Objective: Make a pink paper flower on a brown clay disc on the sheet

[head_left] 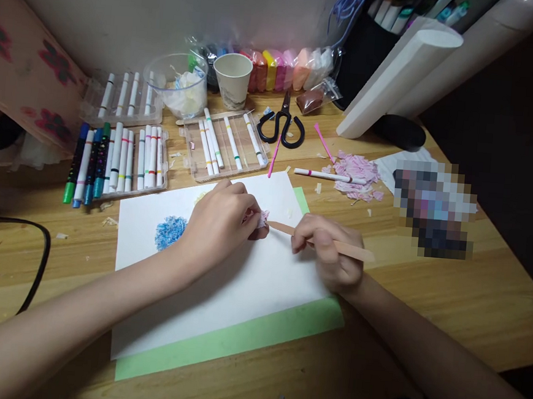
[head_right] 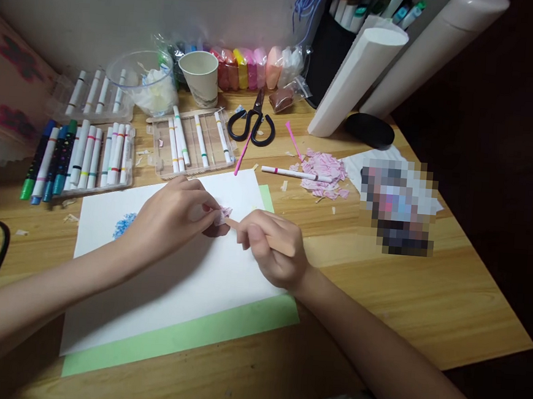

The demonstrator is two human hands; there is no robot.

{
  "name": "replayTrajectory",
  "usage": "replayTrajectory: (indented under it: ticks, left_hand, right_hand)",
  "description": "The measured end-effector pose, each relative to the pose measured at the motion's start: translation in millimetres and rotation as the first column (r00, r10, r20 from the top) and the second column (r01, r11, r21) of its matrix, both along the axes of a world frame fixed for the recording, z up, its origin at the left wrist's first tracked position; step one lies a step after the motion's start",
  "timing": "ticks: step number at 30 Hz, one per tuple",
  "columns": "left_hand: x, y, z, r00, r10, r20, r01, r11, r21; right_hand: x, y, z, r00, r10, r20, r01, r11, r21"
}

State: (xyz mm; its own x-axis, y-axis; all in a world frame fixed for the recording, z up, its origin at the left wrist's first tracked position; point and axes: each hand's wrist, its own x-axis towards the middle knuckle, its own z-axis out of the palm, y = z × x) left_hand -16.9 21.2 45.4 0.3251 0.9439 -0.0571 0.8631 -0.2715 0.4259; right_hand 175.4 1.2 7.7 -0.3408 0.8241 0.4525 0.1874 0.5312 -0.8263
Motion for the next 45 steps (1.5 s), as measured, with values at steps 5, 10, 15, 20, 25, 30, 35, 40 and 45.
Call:
replayTrajectory:
  ticks: [5, 10, 15, 20, 25, 30, 35, 40, 45]
  left_hand:
    - [0.3, 1.2, -1.3, 1.000, -0.006, -0.029, 0.006, 1.000, 0.019]
    - [2.0, 2.9, -3.4, 0.999, -0.004, -0.046, 0.004, 1.000, 0.010]
    - [-2.1, 2.3, 0.5, 1.000, -0.018, -0.017, 0.019, 0.999, 0.047]
    - [-6.5, -28.5, 1.7, 0.997, -0.027, 0.075, 0.024, 0.999, 0.047]
    - [-3.4, -69.6, -23.2, 0.931, -0.352, 0.092, 0.359, 0.931, -0.070]
    - [-2.7, -78.0, -38.8, 0.928, -0.364, 0.075, 0.356, 0.929, 0.096]
    - [-4.5, -77.7, -41.8, 0.926, -0.372, 0.072, 0.358, 0.921, 0.150]
    - [-5.6, -78.9, -44.4, 0.924, -0.376, 0.073, 0.361, 0.919, 0.160]
    - [-5.4, -79.4, -44.2, 0.923, -0.372, 0.094, 0.357, 0.923, 0.140]
  right_hand:
    - [-4.6, 5.9, -1.4, 0.994, 0.037, 0.105, -0.041, 0.999, 0.030]
    - [-5.5, 7.8, -3.8, 0.990, 0.045, 0.136, -0.049, 0.998, 0.030]
    - [-6.3, 8.2, -3.0, 0.987, 0.045, 0.152, -0.048, 0.999, 0.014]
    - [-8.4, 8.4, -5.2, 0.997, 0.006, 0.076, 0.004, 0.991, -0.131]
    - [-10.7, 15.5, -4.7, 0.999, -0.016, -0.042, 0.003, 0.954, -0.301]
    - [-17.0, 28.4, 10.3, 0.995, 0.026, 0.092, -0.010, 0.986, -0.165]
    - [-30.6, 38.8, 23.6, 0.947, -0.078, 0.311, 0.050, 0.994, 0.097]
    - [-35.6, 40.5, 27.9, 0.949, -0.196, 0.248, 0.184, 0.980, 0.069]
    - [-29.3, 29.6, 32.6, 0.967, -0.194, 0.166, 0.184, 0.980, 0.069]
